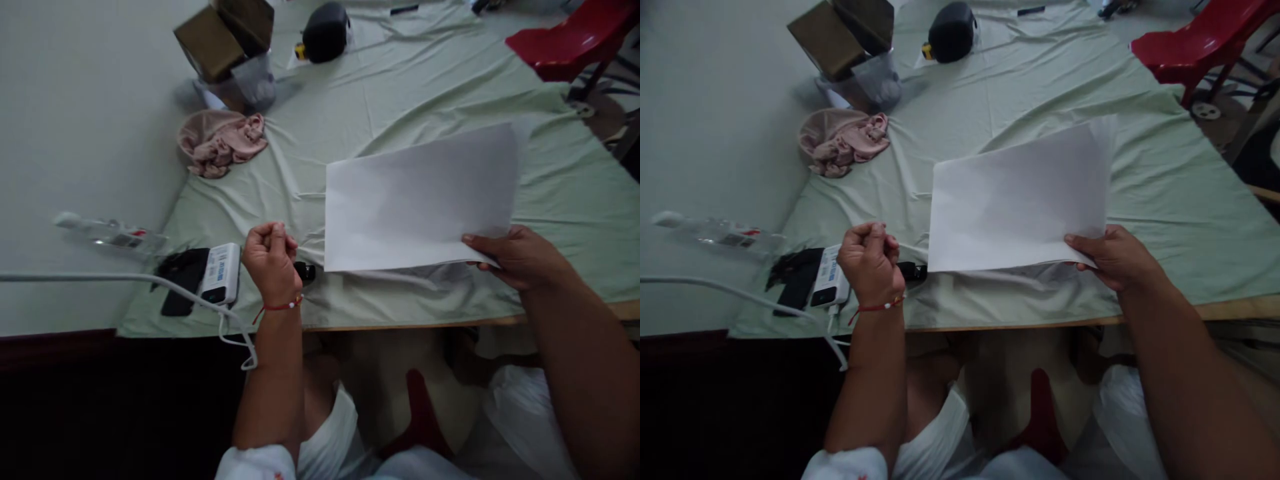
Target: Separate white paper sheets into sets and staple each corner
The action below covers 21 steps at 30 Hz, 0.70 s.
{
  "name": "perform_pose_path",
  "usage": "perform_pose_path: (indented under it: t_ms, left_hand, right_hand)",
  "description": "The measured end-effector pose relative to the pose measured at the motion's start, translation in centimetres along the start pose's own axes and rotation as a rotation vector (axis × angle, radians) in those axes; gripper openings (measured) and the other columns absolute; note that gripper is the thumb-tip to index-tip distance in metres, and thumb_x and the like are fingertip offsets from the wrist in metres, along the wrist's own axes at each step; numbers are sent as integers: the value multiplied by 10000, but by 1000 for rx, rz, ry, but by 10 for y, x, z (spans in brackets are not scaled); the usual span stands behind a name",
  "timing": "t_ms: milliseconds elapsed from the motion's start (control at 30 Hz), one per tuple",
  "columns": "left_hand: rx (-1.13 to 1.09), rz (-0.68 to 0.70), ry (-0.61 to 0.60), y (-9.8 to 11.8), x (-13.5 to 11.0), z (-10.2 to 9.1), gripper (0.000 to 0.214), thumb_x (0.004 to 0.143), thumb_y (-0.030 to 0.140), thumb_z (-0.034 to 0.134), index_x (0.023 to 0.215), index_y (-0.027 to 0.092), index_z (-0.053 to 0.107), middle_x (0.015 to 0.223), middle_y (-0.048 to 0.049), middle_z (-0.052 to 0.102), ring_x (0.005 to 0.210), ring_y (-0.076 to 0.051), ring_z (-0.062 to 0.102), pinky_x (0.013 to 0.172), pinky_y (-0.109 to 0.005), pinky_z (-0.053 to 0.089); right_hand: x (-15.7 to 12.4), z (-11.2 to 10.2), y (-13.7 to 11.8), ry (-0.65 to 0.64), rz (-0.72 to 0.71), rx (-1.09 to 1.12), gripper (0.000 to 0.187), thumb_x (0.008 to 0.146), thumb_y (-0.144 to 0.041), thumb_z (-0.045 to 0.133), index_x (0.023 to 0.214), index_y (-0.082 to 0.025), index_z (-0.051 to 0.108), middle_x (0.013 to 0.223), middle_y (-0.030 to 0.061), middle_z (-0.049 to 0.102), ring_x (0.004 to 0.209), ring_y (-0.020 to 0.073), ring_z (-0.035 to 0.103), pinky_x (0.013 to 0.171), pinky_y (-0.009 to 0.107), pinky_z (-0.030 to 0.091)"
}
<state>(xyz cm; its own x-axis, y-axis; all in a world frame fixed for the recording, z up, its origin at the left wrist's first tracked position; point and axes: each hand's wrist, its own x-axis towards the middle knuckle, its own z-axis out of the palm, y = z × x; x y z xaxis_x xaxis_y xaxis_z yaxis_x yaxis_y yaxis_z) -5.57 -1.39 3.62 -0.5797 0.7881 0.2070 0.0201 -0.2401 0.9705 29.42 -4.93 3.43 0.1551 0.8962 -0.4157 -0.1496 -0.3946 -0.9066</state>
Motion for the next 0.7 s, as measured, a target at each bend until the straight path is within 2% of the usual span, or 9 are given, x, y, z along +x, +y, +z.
perform_pose_path:
  t_ms: [100,233,367,467,567,633,700]
  left_hand:
    - [39,42,70,-3,8,-9,233,818,348,766,835,221,572,570,85,551,467,-72,483,436,-185,287]
    - [117,69,111,-8,13,-16,200,830,320,715,820,218,543,574,78,548,478,-80,492,450,-187,288]
    - [273,123,124,-14,15,-23,102,868,260,644,849,211,557,605,65,581,501,-86,511,508,-202,357]
    - [444,204,107,-18,16,-31,34,892,203,614,912,206,586,692,34,655,607,-121,618,654,-246,468]
    - [644,274,64,-22,18,-41,61,915,216,620,975,212,619,861,-29,747,839,-194,713,887,-347,524]
    - [765,294,38,-26,19,-46,58,939,258,622,978,223,646,993,-79,775,1032,-250,714,1045,-435,491]
    - [875,282,12,-29,20,-49,100,970,303,608,952,228,672,1120,-130,777,1242,-314,655,1178,-541,391]
  right_hand:
    - [-3,16,1,-23,83,-22,329,495,-289,998,582,-187,698,605,10,659,515,104,543,370,165,440]
    - [-4,33,4,-94,94,-34,366,500,-315,997,533,-180,659,538,6,617,490,102,513,404,200,452]
    - [0,41,10,-145,106,-77,339,538,-334,983,532,-184,679,537,12,618,503,114,532,414,215,458]
    - [2,47,15,-153,95,-107,324,557,-355,971,534,-202,686,555,9,627,504,112,532,412,220,468]
    - [3,54,17,-147,84,-118,293,580,-354,957,546,-223,697,573,9,642,521,122,549,421,229,486]
    - [2,58,17,-143,78,-121,274,595,-327,947,547,-239,693,573,1,641,526,125,548,423,234,495]
    - [2,62,17,-132,77,-122,253,611,-300,935,561,-248,693,585,-2,648,535,130,556,426,238,507]
